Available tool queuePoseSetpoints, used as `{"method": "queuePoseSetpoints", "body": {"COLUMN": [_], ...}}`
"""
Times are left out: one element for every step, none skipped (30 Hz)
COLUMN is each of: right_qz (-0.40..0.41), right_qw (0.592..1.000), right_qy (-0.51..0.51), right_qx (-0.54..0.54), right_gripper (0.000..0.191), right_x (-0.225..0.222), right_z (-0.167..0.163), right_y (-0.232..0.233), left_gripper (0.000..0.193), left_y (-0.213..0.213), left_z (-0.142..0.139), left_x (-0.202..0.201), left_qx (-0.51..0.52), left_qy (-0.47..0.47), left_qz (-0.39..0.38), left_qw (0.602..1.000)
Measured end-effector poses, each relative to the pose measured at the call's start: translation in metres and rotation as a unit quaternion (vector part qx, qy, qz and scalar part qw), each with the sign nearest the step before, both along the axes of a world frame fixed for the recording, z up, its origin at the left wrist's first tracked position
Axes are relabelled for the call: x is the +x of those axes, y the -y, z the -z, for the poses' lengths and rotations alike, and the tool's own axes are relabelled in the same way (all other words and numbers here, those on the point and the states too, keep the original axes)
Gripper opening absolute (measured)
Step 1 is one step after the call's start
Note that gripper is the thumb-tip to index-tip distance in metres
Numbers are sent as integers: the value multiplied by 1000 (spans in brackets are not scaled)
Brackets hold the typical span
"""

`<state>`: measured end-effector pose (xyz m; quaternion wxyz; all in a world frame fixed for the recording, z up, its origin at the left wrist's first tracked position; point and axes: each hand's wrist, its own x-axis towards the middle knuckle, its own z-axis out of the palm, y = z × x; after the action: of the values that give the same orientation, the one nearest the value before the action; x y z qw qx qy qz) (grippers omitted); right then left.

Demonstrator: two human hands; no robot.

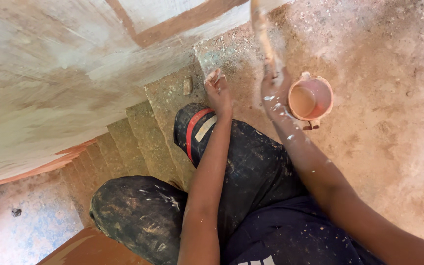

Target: The person paints the ceiling and wall surfaces of a stairwell with a light brown paint using a brush and a small container. They repeatedly dip the brush into the container and apply paint to the ceiling and upper wall areas.

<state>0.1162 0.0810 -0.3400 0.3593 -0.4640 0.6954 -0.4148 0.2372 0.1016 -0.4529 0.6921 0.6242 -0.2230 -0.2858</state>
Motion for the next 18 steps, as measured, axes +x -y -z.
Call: {"method": "queuePoseSetpoints", "body": {"right_qz": [-14,-27,-40,-70,-99,-127,-154,-183,-212,-204,-195,-187,-158,-129,-101,-82,-63,-44], "right_qw": [1000,999,998,997,990,976,964,948,929,934,939,943,968,984,993,995,996,996], "right_qy": [-8,-17,-25,29,82,135,139,142,145,139,133,127,108,87,66,46,26,7], "right_qx": [16,32,49,-5,-59,-113,-165,-217,-266,-258,-251,-244,-164,-82,2,-25,-51,-78], "right_gripper": [45,43,41,40,39,39,38,37,37,36,35,34,35,35,36,37,38,40], "right_x": [8,17,24,32,39,44,48,51,52,52,50,46,41,33,24,14,2,-9], "right_z": [-1,-1,-1,-1,-1,-1,-2,-2,-2,-2,-2,-2,-1,0,2,4,5,7], "right_y": [-5,-10,-15,-20,-24,-28,-32,-35,-37,-38,-37,-34,-30,-24,-18,-10,-1,9], "left_gripper": [27,27,27,28,28,28,28,27,26,26,25,24,24,24,25,25,26,26], "left_y": [0,-1,-2,-3,-4,-5,-6,-6,-7,-7,-6,-6,-6,-5,-5,-5,-6,-6], "left_z": [0,0,0,1,1,2,3,4,5,6,7,7,8,8,8,7,7,6], "left_x": [0,0,0,0,0,1,1,1,2,3,3,3,4,4,4,4,4,4], "left_qx": [5,12,18,17,15,12,4,-5,-12,-16,-19,-22,-26,-29,-32,-26,-20,-13], "left_qy": [0,1,2,0,-2,-4,-8,-13,-18,-17,-17,-17,-13,-9,-5,-10,-15,-19], "left_qz": [-2,-3,-4,-4,-3,-2,0,1,2,3,3,3,0,-3,-6,-8,-10,-11], "left_qw": [1000,1000,1000,1000,1000,1000,1000,1000,1000,1000,1000,1000,1000,1000,999,1000,1000,1000]}}
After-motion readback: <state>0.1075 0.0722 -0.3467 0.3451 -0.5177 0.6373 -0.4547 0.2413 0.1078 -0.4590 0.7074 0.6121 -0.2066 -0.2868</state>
